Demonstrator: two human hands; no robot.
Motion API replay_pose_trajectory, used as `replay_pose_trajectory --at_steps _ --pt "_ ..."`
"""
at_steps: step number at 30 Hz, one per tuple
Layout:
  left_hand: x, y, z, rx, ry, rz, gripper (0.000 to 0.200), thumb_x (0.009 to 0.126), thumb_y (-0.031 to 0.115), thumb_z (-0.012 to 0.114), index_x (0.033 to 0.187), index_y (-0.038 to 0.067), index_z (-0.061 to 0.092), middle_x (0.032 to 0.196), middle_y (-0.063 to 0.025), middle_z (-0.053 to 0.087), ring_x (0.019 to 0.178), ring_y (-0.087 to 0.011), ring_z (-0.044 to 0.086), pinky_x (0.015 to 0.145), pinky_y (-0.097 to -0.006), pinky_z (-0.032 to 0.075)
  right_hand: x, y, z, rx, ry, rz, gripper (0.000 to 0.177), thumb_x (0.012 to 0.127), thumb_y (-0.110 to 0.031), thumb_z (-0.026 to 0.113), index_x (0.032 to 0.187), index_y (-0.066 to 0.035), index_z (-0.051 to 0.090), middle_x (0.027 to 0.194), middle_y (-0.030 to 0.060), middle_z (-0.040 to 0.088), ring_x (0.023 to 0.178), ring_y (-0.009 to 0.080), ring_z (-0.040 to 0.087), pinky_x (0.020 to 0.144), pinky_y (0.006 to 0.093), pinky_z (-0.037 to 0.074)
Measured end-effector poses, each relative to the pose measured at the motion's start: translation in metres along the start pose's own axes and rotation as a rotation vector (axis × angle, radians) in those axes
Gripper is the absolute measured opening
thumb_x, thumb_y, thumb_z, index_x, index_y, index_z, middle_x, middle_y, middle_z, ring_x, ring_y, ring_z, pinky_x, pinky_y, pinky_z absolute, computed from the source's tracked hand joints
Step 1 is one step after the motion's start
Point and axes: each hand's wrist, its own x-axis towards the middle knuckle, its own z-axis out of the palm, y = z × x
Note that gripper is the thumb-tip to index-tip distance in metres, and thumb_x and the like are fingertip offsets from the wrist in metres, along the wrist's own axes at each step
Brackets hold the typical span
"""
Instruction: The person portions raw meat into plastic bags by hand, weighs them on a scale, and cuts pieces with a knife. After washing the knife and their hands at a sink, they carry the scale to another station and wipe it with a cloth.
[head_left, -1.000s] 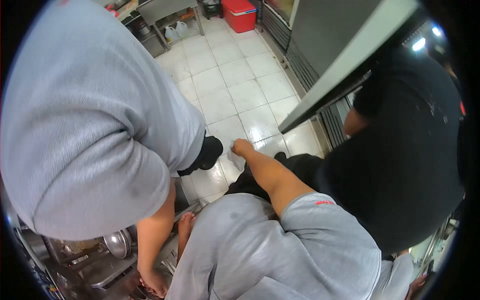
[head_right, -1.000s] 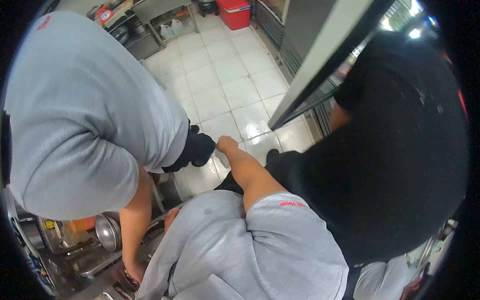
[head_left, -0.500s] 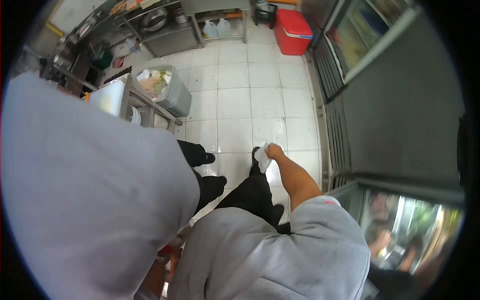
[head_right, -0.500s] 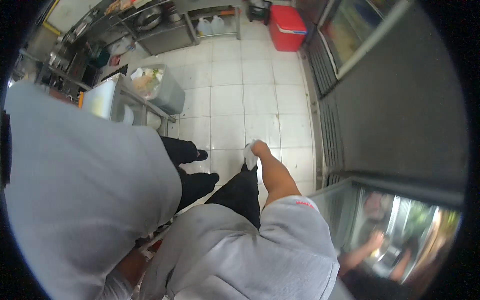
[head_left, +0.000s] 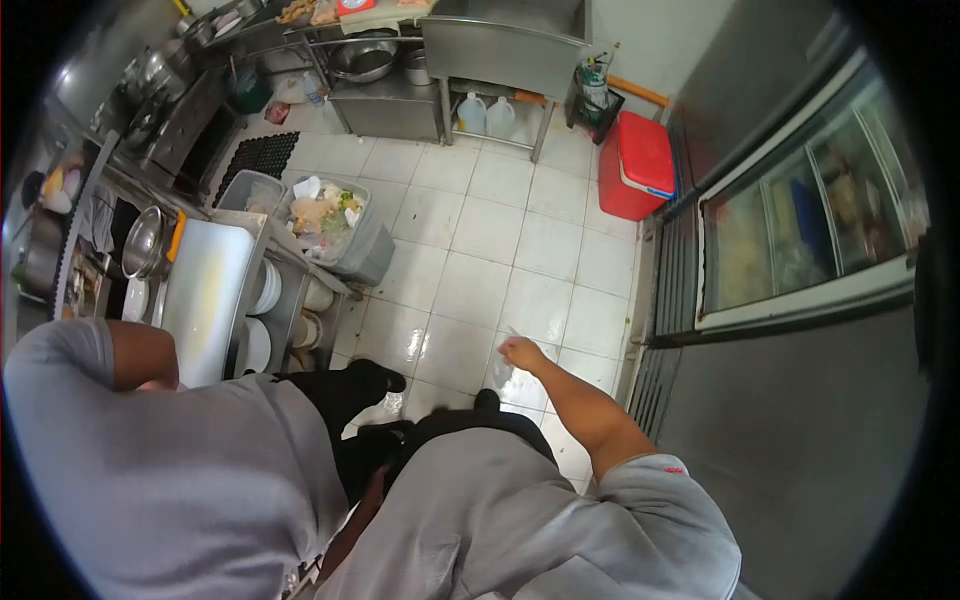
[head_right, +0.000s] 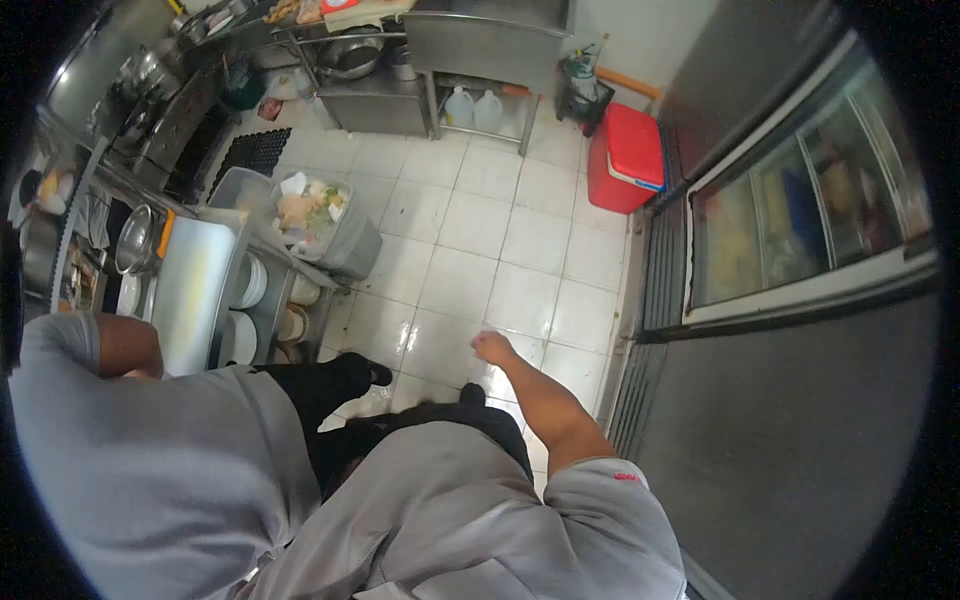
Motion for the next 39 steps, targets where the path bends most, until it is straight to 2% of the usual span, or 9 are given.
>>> replay_pose_trajectory --at_steps 6,7,14,21,22,26,33,37,39 --pt "0.116 0.093 0.089 0.394 -0.078 0.522 0.028 0.086 0.026 0.049 0.096 0.002 0.059 0.090 -0.0186 0.060 0.082 -0.0346 0.058 0.075 -0.0398 0.047 0.054 -0.139 -0.053 0.278 -0.100 -0.095 0.023 0.086 -0.028 0.052 0.091 -0.007 0.062 0.075 0.0023 0.061 0.068 0.0103 0.055 0.060 0.0243 0.045" --pt "0.068 0.202 0.070 0.247 0.024 0.323 0.027 0.088 0.023 0.045 0.100 0.003 0.059 0.095 -0.0209 0.059 0.091 -0.0378 0.056 0.079 -0.0419 0.044 0.066 -0.157 -0.062 0.298 -0.108 -0.115 0.023 0.087 -0.028 0.052 0.093 -0.008 0.061 0.076 0.0014 0.060 0.069 0.0097 0.055 0.061 0.0240 0.045" --pt "0.119 0.510 0.084 -0.155 0.001 1.008 0.044 0.076 0.010 0.067 0.114 0.001 0.050 0.116 -0.0172 0.047 0.105 -0.0327 0.049 0.089 -0.0380 0.041 0.153 -0.278 -0.148 0.662 -0.162 -0.093 0.020 0.089 -0.025 0.052 0.096 -0.008 0.058 0.081 -0.0001 0.057 0.074 0.0089 0.054 0.064 0.0242 0.046" --pt "0.194 0.673 0.115 -0.056 -0.082 1.179 0.024 0.076 0.010 0.066 0.098 0.002 0.059 0.096 -0.0149 0.048 0.082 -0.0290 0.056 0.074 -0.0338 0.045 0.232 -0.318 -0.258 0.697 0.042 -0.058 0.018 0.088 -0.024 0.055 0.093 -0.008 0.059 0.075 -0.0024 0.054 0.067 0.0069 0.050 0.058 0.0215 0.041" --pt "0.201 0.690 0.115 -0.010 -0.007 1.182 0.017 0.082 0.015 0.061 0.095 0.004 0.060 0.092 -0.0106 0.052 0.076 -0.0237 0.057 0.071 -0.0310 0.047 0.243 -0.326 -0.269 0.694 0.048 -0.045 0.017 0.087 -0.024 0.055 0.092 -0.007 0.059 0.073 -0.0029 0.053 0.065 0.0062 0.049 0.057 0.0210 0.040" --pt "0.238 0.758 0.108 -0.733 -0.692 0.118 0.017 0.091 0.022 0.047 0.096 0.010 0.057 0.093 -0.0030 0.059 0.080 -0.0140 0.057 0.074 -0.0293 0.049 0.294 -0.347 -0.299 0.216 -0.010 -0.246 0.015 0.086 -0.021 0.059 0.090 -0.006 0.059 0.068 -0.0055 0.049 0.061 0.0038 0.043 0.055 0.0188 0.035" --pt "0.322 0.856 0.089 -1.172 -0.912 0.209 0.011 0.089 0.016 0.051 0.092 0.006 0.056 0.084 -0.0022 0.059 0.074 -0.0113 0.057 0.069 -0.0275 0.047 0.470 -0.433 -0.405 0.458 -0.327 -0.242 0.018 0.085 -0.023 0.061 0.092 -0.007 0.059 0.072 -0.0040 0.053 0.066 0.0051 0.049 0.059 0.0201 0.040" --pt "0.354 0.957 0.060 -0.910 -0.413 0.401 0.015 0.088 0.017 0.056 0.096 0.005 0.060 0.076 0.0008 0.056 0.063 -0.0075 0.053 0.059 -0.0244 0.045 0.604 -0.535 -0.488 0.202 -0.278 -0.640 0.027 0.082 -0.025 0.063 0.098 -0.006 0.057 0.088 0.0018 0.059 0.079 0.0133 0.056 0.067 0.0283 0.047" --pt "0.377 1.001 0.043 -0.681 -0.096 0.458 0.017 0.087 0.015 0.056 0.097 0.002 0.060 0.080 -0.0012 0.056 0.059 -0.0077 0.052 0.053 -0.0229 0.044 0.657 -0.596 -0.538 -0.311 0.124 -0.731 0.033 0.077 -0.025 0.066 0.103 -0.006 0.055 0.104 0.0049 0.057 0.092 0.0223 0.057 0.079 0.0321 0.048"
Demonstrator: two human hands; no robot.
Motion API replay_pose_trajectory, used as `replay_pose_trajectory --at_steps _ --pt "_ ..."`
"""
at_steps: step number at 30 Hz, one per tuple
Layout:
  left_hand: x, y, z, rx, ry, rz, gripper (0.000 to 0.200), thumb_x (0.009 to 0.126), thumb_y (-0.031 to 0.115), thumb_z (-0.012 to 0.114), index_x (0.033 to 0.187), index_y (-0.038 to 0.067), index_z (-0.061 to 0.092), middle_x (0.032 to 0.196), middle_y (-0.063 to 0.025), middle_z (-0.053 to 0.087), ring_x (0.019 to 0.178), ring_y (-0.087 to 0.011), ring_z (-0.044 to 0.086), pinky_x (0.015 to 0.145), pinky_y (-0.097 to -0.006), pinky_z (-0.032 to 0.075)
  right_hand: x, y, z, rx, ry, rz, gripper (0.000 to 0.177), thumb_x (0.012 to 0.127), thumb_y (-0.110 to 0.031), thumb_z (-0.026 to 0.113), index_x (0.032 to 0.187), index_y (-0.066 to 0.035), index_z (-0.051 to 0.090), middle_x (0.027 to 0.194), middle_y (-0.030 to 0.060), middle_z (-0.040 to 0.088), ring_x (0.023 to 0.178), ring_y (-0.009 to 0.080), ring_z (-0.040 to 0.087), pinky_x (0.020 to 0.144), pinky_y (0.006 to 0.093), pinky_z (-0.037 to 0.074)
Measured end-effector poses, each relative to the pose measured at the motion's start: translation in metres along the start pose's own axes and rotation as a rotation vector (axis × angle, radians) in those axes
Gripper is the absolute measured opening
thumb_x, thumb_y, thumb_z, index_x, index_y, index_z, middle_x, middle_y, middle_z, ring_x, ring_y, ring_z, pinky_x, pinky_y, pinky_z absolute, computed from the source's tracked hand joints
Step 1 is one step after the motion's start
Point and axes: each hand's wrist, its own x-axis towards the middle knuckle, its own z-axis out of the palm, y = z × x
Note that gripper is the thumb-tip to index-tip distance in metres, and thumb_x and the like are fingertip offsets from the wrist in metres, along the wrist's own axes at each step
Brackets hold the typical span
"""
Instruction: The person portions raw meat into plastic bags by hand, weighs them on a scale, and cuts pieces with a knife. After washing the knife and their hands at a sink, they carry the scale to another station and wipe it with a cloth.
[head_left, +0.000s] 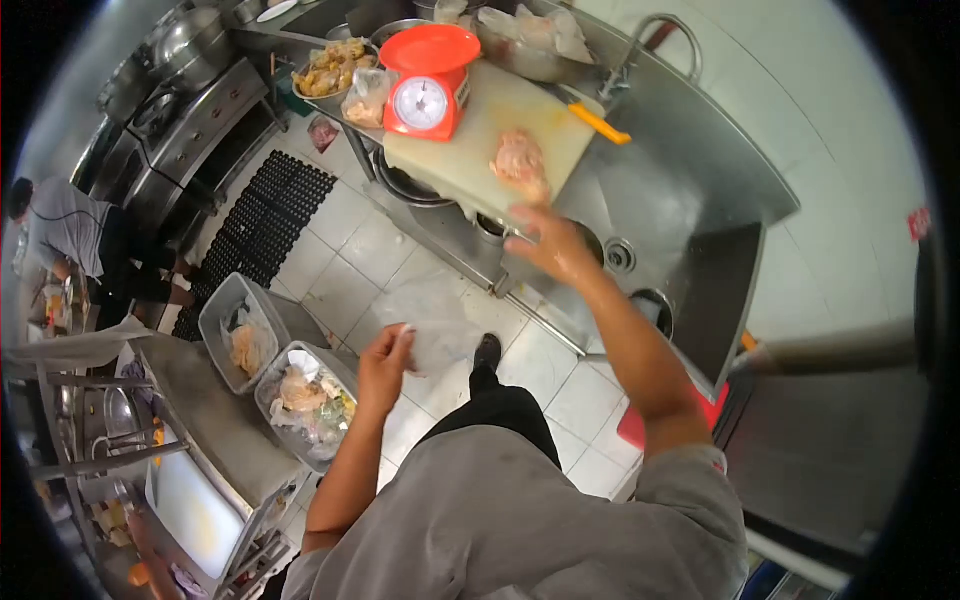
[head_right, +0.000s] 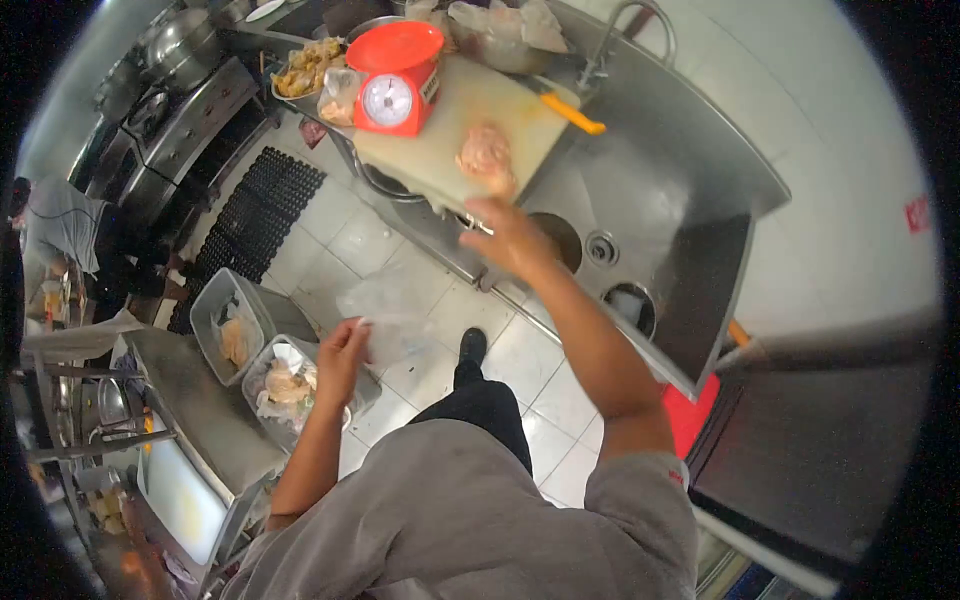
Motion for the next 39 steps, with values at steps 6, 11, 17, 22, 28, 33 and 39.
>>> replay_pose_trajectory --at_steps 6,11,17,22,28,33,39 --pt "0.070 0.081 0.036 0.324 0.312 0.286 0.016 0.086 0.004 0.054 0.099 -0.001 0.060 0.098 -0.0081 0.057 0.053 -0.0066 0.050 0.042 -0.0200 0.041 0.141 0.071 -0.009 -0.579 -0.092 -0.196 0.045 0.073 -0.028 0.063 0.116 -0.022 0.053 0.130 0.0059 0.038 0.095 0.0288 0.058 0.079 0.0388 0.049" --pt "0.105 0.119 0.061 0.322 0.334 0.151 0.021 0.088 0.011 0.052 0.104 0.002 0.062 0.088 -0.0058 0.060 0.054 -0.0066 0.051 0.042 -0.0218 0.038 0.180 0.093 -0.028 -0.264 -0.209 -0.055 0.030 0.075 -0.018 0.064 0.103 -0.015 0.055 0.100 0.0032 0.056 0.083 0.0181 0.058 0.067 0.0310 0.051" --pt "0.163 0.124 0.085 0.054 0.228 0.084 0.026 0.087 0.019 0.055 0.105 0.001 0.062 0.078 -0.0077 0.063 0.056 -0.0088 0.054 0.045 -0.0229 0.044 0.218 0.073 -0.135 0.550 -0.435 0.116 0.026 0.079 -0.017 0.063 0.101 -0.006 0.053 0.084 0.0013 0.060 0.063 0.0104 0.056 0.050 0.0230 0.047" --pt "0.203 0.130 0.119 0.064 0.185 0.048 0.031 0.087 0.021 0.054 0.107 -0.002 0.061 0.075 -0.0094 0.063 0.059 -0.0100 0.056 0.047 -0.0247 0.046 0.191 0.007 -0.157 0.728 -0.684 0.152 0.030 0.079 -0.020 0.064 0.103 -0.005 0.055 0.089 0.0043 0.060 0.064 0.0100 0.057 0.050 0.0217 0.047" --pt "0.218 0.143 0.146 0.071 0.113 0.049 0.031 0.086 0.023 0.055 0.100 -0.003 0.063 0.069 -0.0105 0.063 0.051 -0.0130 0.057 0.048 -0.0262 0.046 0.170 0.014 -0.076 0.581 -0.735 0.137 0.047 0.083 -0.020 0.059 0.122 0.002 0.044 0.100 0.0073 0.058 0.077 0.0120 0.059 0.061 0.0244 0.050" --pt "0.227 0.151 0.143 0.164 0.183 0.120 0.029 0.086 0.023 0.054 0.093 -0.003 0.065 0.062 -0.0077 0.060 0.048 -0.0114 0.053 0.047 -0.0264 0.043 0.202 0.029 -0.099 0.437 -0.623 0.139 0.056 0.080 -0.028 0.061 0.127 -0.003 0.043 0.112 0.0131 0.054 0.094 0.0178 0.057 0.079 0.0323 0.049" --pt "0.227 0.186 0.125 0.121 0.182 0.137 0.028 0.086 0.023 0.053 0.087 -0.002 0.064 0.056 -0.0031 0.052 0.042 -0.0111 0.048 0.039 -0.0245 0.037 0.193 0.071 -0.041 -0.561 -0.198 -0.256 0.056 0.070 -0.038 0.062 0.116 -0.008 0.052 0.117 0.0163 0.049 0.099 0.0315 0.055 0.083 0.0429 0.046"
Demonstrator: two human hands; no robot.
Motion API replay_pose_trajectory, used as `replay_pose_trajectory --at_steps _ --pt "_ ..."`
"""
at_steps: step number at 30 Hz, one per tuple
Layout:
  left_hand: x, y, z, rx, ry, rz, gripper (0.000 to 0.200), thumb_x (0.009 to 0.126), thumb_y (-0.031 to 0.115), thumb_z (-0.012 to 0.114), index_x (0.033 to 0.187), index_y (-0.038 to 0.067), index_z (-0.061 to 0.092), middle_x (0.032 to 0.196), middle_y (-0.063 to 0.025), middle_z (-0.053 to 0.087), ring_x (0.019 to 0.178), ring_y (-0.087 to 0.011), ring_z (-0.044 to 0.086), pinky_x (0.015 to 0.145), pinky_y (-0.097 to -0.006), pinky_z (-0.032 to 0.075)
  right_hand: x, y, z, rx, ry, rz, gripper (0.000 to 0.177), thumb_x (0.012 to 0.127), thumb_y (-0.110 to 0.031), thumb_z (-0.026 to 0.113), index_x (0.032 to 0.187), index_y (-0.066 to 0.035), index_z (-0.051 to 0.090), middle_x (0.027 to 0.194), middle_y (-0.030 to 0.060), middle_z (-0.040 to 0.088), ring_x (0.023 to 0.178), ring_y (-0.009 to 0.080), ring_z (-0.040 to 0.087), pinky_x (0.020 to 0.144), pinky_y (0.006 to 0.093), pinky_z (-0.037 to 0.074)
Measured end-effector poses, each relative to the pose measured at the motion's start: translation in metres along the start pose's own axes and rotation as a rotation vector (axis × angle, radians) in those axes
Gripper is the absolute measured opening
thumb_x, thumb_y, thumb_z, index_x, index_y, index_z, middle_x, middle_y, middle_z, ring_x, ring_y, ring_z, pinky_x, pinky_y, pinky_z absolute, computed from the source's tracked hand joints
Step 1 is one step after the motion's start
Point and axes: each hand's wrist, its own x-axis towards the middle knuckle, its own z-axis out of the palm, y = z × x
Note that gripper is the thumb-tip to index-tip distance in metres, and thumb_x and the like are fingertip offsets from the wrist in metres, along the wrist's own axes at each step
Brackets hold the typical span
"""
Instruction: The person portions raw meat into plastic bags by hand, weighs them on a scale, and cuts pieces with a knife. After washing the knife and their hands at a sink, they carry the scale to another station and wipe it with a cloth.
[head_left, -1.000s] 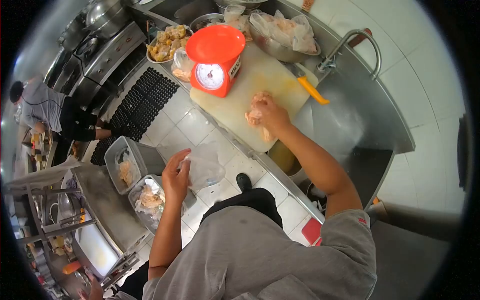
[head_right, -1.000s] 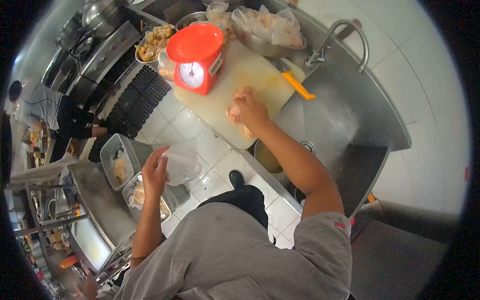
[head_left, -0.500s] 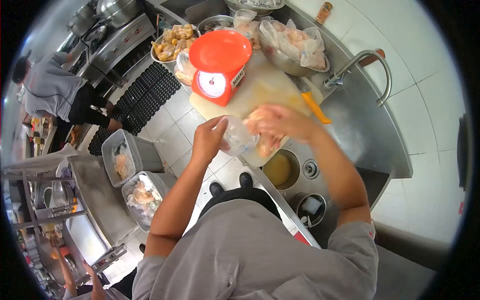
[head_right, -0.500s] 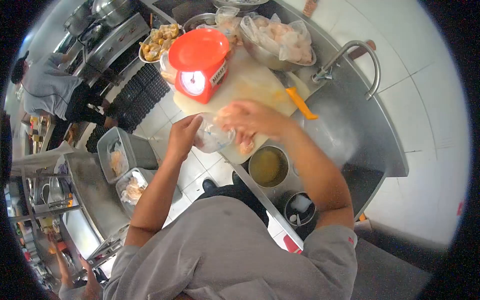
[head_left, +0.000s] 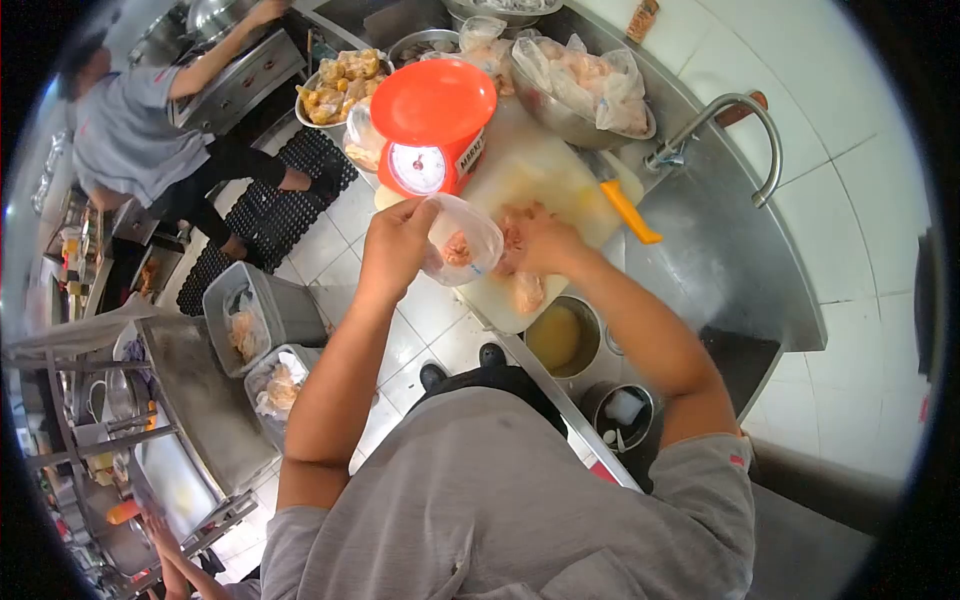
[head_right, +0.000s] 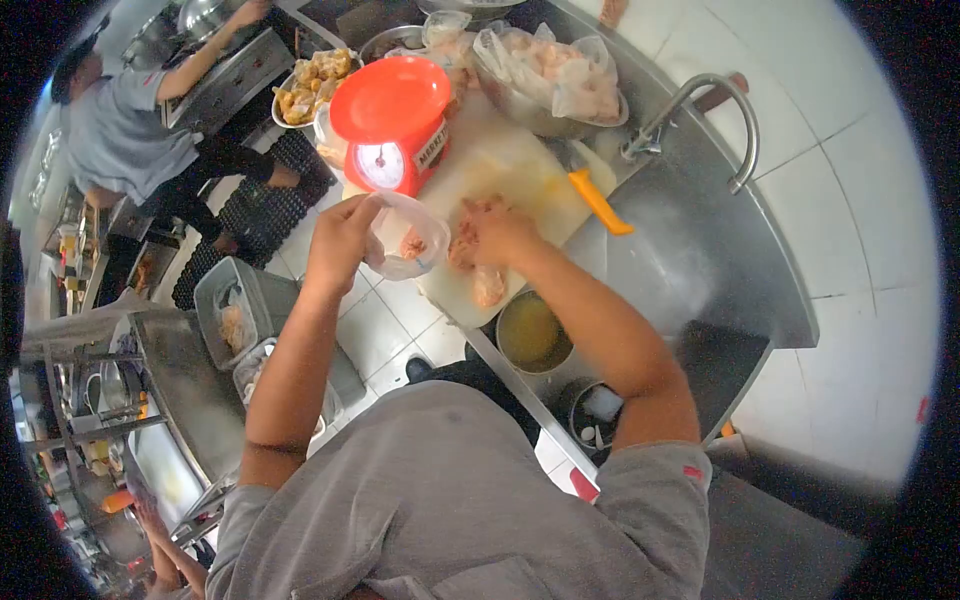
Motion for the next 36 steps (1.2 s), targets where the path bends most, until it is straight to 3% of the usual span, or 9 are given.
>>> replay_pose_trajectory --at_steps 3,8,10,12,21,26,29,32,36 --pt "-0.001 0.009 0.002 -0.130 -0.027 -0.021 0.027 0.086 0.022 0.053 0.086 -0.002 0.063 0.056 -0.0032 0.052 0.042 -0.0113 0.048 0.039 -0.0241 0.036 0.009 -0.016 0.003 -0.056 -0.276 0.067 0.051 0.073 -0.035 0.060 0.115 -0.009 0.052 0.119 0.0160 0.044 0.099 0.0325 0.054 0.082 0.0469 0.046" --pt "-0.001 0.010 0.013 -0.300 -0.089 -0.090 0.026 0.085 0.022 0.054 0.088 -0.002 0.063 0.058 -0.0036 0.054 0.043 -0.0122 0.050 0.040 -0.0247 0.038 0.021 0.022 0.024 -0.088 -0.189 -0.205 0.033 0.082 -0.026 0.053 0.109 -0.006 0.054 0.102 0.0146 0.053 0.091 0.0243 0.057 0.074 0.0417 0.049" --pt "0.000 0.011 0.014 -0.267 -0.089 -0.084 0.026 0.085 0.022 0.054 0.090 -0.002 0.063 0.059 -0.0039 0.055 0.043 -0.0124 0.051 0.040 -0.0252 0.039 0.024 0.041 0.002 0.226 -0.259 -0.136 0.031 0.079 -0.024 0.058 0.104 -0.005 0.055 0.093 0.0110 0.057 0.081 0.0195 0.058 0.068 0.0358 0.050" --pt "0.011 -0.005 0.015 -0.234 -0.097 -0.091 0.027 0.085 0.023 0.055 0.090 -0.002 0.063 0.060 -0.0044 0.055 0.044 -0.0128 0.051 0.040 -0.0254 0.039 0.019 0.056 -0.024 0.937 -0.335 0.255 0.038 0.072 -0.027 0.071 0.099 -0.006 0.056 0.081 0.0053 0.060 0.067 0.0148 0.058 0.061 0.0290 0.051" --pt "0.031 -0.016 0.011 -0.129 -0.133 -0.062 0.028 0.085 0.023 0.054 0.092 -0.003 0.062 0.060 -0.0060 0.055 0.044 -0.0134 0.051 0.041 -0.0266 0.041 0.011 0.021 -0.143 1.279 -0.209 0.023 0.034 0.079 -0.016 0.064 0.109 -0.003 0.052 0.092 0.0024 0.059 0.077 0.0097 0.059 0.062 0.0247 0.050" --pt "0.041 -0.017 0.008 -0.163 -0.156 -0.067 0.027 0.084 0.021 0.053 0.091 -0.003 0.063 0.067 -0.0069 0.058 0.049 -0.0129 0.053 0.041 -0.0266 0.043 0.022 -0.020 -0.079 1.632 -0.220 -0.056 0.029 0.081 -0.015 0.061 0.106 -0.003 0.054 0.098 0.0033 0.060 0.086 0.0100 0.058 0.071 0.0244 0.049" --pt "0.051 -0.027 0.009 -0.180 -0.138 -0.007 0.026 0.083 0.020 0.053 0.091 -0.002 0.064 0.074 -0.0066 0.060 0.053 -0.0124 0.054 0.044 -0.0251 0.044 0.026 -0.028 -0.041 1.217 -0.357 -0.082 0.033 0.084 -0.014 0.058 0.114 -0.004 0.054 0.097 0.0034 0.061 0.094 0.0115 0.059 0.078 0.0271 0.047" --pt "0.049 -0.030 0.011 -0.071 -0.156 0.021 0.027 0.084 0.020 0.051 0.093 -0.002 0.064 0.077 -0.0055 0.061 0.057 -0.0129 0.055 0.049 -0.0241 0.046 0.014 -0.057 -0.057 0.660 -0.133 -0.023 0.028 0.083 -0.016 0.058 0.109 -0.006 0.058 0.089 0.0084 0.064 0.090 0.0140 0.061 0.076 0.0270 0.047" --pt "0.039 -0.023 0.009 -0.089 -0.127 0.017 0.027 0.085 0.019 0.049 0.091 -0.002 0.064 0.077 -0.0066 0.061 0.058 -0.0133 0.055 0.049 -0.0256 0.045 0.007 -0.027 -0.069 0.656 -0.157 0.071 0.026 0.078 -0.023 0.058 0.100 -0.010 0.059 0.090 0.0152 0.061 0.086 0.0260 0.060 0.075 0.0355 0.047"
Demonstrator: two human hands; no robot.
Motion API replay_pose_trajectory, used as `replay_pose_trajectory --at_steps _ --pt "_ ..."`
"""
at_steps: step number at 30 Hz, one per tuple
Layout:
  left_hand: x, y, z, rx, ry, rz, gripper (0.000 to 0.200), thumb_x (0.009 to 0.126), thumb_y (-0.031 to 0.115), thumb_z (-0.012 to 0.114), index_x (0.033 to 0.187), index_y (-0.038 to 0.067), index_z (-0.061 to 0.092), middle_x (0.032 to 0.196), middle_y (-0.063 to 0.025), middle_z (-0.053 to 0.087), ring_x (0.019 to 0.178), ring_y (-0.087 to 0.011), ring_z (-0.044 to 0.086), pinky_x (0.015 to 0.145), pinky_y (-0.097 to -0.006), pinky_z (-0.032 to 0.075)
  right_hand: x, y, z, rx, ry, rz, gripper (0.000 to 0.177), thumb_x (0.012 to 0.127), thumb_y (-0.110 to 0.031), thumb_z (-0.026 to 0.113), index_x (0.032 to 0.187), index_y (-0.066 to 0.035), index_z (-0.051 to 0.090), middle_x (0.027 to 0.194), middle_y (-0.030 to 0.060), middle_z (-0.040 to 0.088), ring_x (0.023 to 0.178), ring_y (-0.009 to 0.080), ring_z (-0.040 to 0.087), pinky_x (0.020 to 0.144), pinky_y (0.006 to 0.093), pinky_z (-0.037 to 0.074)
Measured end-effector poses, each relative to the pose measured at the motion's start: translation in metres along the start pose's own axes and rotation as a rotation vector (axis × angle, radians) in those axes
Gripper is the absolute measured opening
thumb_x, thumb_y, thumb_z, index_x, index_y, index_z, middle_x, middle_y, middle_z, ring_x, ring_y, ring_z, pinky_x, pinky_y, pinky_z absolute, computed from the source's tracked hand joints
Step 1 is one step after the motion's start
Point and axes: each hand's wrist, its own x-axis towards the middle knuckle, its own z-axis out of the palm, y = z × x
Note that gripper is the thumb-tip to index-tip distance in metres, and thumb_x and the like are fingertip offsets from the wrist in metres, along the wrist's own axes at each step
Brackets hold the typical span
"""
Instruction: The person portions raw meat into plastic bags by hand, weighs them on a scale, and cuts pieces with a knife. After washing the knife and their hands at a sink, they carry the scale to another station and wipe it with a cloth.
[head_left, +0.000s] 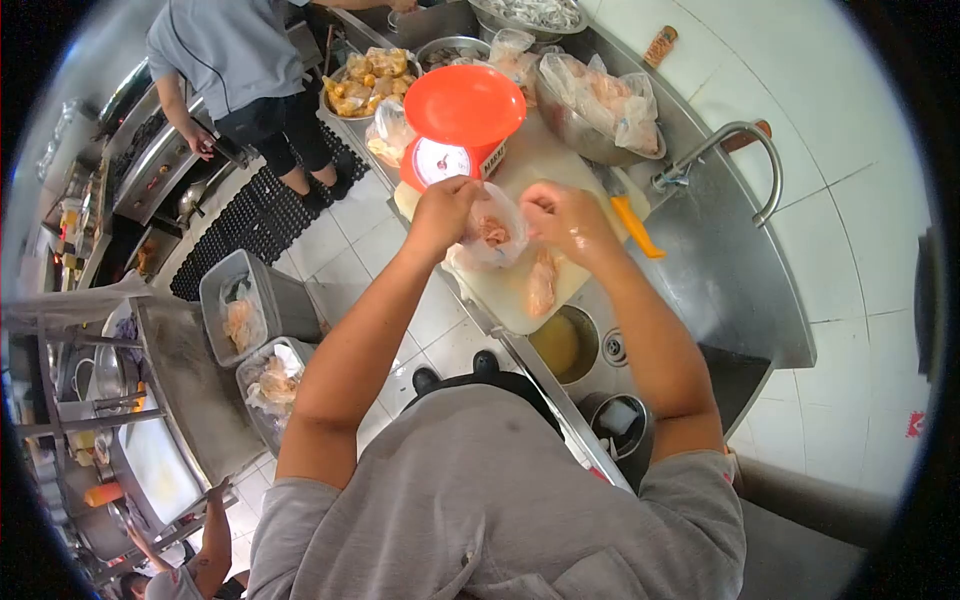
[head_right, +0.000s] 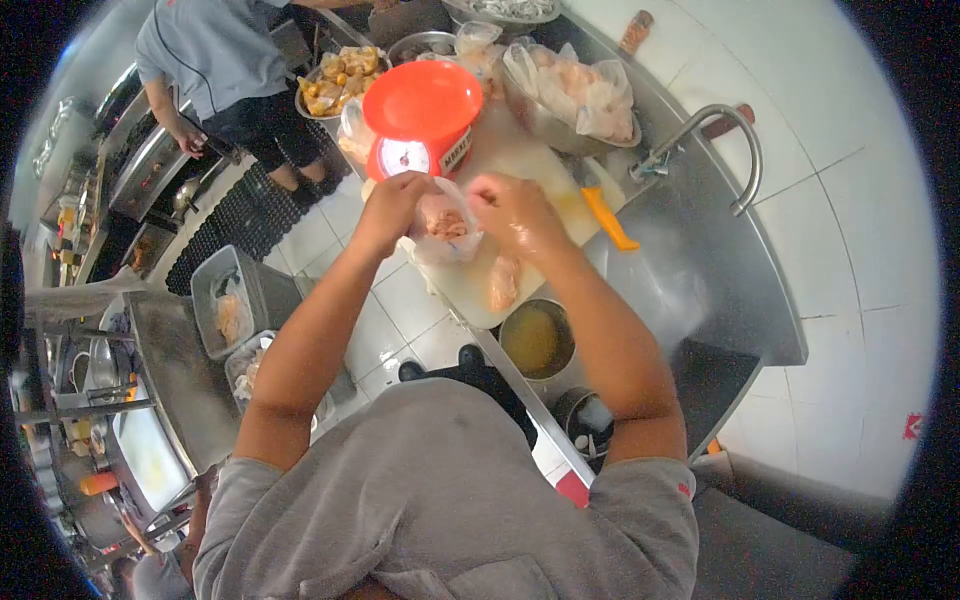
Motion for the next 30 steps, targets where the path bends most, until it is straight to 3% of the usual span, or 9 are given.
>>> replay_pose_trajectory --at_steps 2,6,8,12,16,22,25,28,30 --pt "-0.005 0.005 0.000 -0.020 0.034 0.003 0.026 0.087 0.018 0.047 0.089 -0.002 0.064 0.077 -0.0082 0.061 0.059 -0.0138 0.053 0.050 -0.0268 0.045 -0.011 0.014 -0.010 -0.357 -0.115 0.140 0.029 0.077 -0.024 0.059 0.102 -0.010 0.058 0.095 0.0154 0.060 0.087 0.0284 0.061 0.075 0.0384 0.048" --pt "-0.005 0.003 -0.003 0.038 -0.030 -0.025 0.026 0.085 0.019 0.049 0.090 -0.001 0.064 0.078 -0.0072 0.061 0.054 -0.0129 0.053 0.047 -0.0255 0.045 -0.042 0.072 0.059 -0.604 0.085 -0.009 0.036 0.074 -0.028 0.061 0.106 -0.013 0.054 0.105 0.0167 0.054 0.088 0.0352 0.060 0.074 0.0430 0.049" --pt "-0.007 0.004 -0.003 0.039 -0.049 -0.034 0.026 0.083 0.021 0.051 0.089 0.001 0.065 0.076 -0.0059 0.060 0.054 -0.0125 0.053 0.047 -0.0243 0.045 -0.041 0.076 0.078 -0.558 0.137 0.037 0.040 0.073 -0.029 0.062 0.109 -0.013 0.051 0.108 0.0171 0.050 0.088 0.0369 0.060 0.075 0.0449 0.049" --pt "-0.005 0.000 -0.002 0.042 -0.056 -0.039 0.026 0.083 0.021 0.051 0.089 0.001 0.064 0.077 -0.0052 0.060 0.054 -0.0120 0.053 0.046 -0.0239 0.044 -0.019 0.115 0.053 -0.298 0.146 0.173 0.035 0.072 -0.027 0.064 0.100 -0.007 0.055 0.095 0.0152 0.057 0.079 0.0296 0.061 0.072 0.0415 0.050" --pt "-0.004 0.002 -0.001 0.033 -0.076 -0.040 0.026 0.083 0.021 0.051 0.090 0.000 0.064 0.075 -0.0045 0.059 0.053 -0.0110 0.052 0.044 -0.0235 0.043 -0.030 0.036 -0.026 0.297 -0.022 0.277 0.026 0.073 -0.023 0.067 0.090 -0.004 0.057 0.075 0.0093 0.060 0.070 0.0167 0.060 0.065 0.0321 0.049" --pt "0.002 -0.007 0.006 -0.055 -0.051 -0.026 0.024 0.084 0.019 0.050 0.088 -0.001 0.063 0.071 -0.0052 0.059 0.047 -0.0105 0.050 0.042 -0.0241 0.041 -0.009 -0.017 -0.019 0.159 -0.050 -0.209 0.026 0.080 -0.019 0.063 0.098 -0.003 0.055 0.084 0.0055 0.059 0.076 0.0112 0.059 0.065 0.0258 0.047" --pt "0.003 -0.003 0.000 -0.023 -0.050 -0.035 0.023 0.083 0.020 0.051 0.088 0.000 0.063 0.069 -0.0043 0.058 0.049 -0.0107 0.050 0.042 -0.0240 0.041 -0.009 -0.021 -0.003 0.008 0.213 -0.214 0.028 0.079 -0.018 0.063 0.100 -0.002 0.056 0.085 0.0065 0.058 0.075 0.0122 0.058 0.069 0.0263 0.047" --pt "0.001 -0.007 -0.001 -0.022 -0.037 -0.038 0.023 0.083 0.019 0.051 0.088 0.000 0.063 0.067 -0.0038 0.057 0.048 -0.0108 0.050 0.042 -0.0246 0.041 0.009 0.037 0.029 -0.084 0.412 -0.098 0.028 0.074 -0.019 0.062 0.095 -0.002 0.059 0.089 0.0140 0.063 0.080 0.0207 0.062 0.062 0.0314 0.049" --pt "-0.002 -0.003 0.001 0.038 -0.019 0.021 0.023 0.084 0.020 0.051 0.088 0.000 0.063 0.066 -0.0041 0.058 0.049 -0.0109 0.051 0.044 -0.0250 0.041 0.001 0.035 0.045 0.076 0.282 0.083 0.024 0.075 -0.018 0.060 0.092 -0.001 0.058 0.085 0.0134 0.062 0.075 0.0193 0.063 0.055 0.0307 0.049"
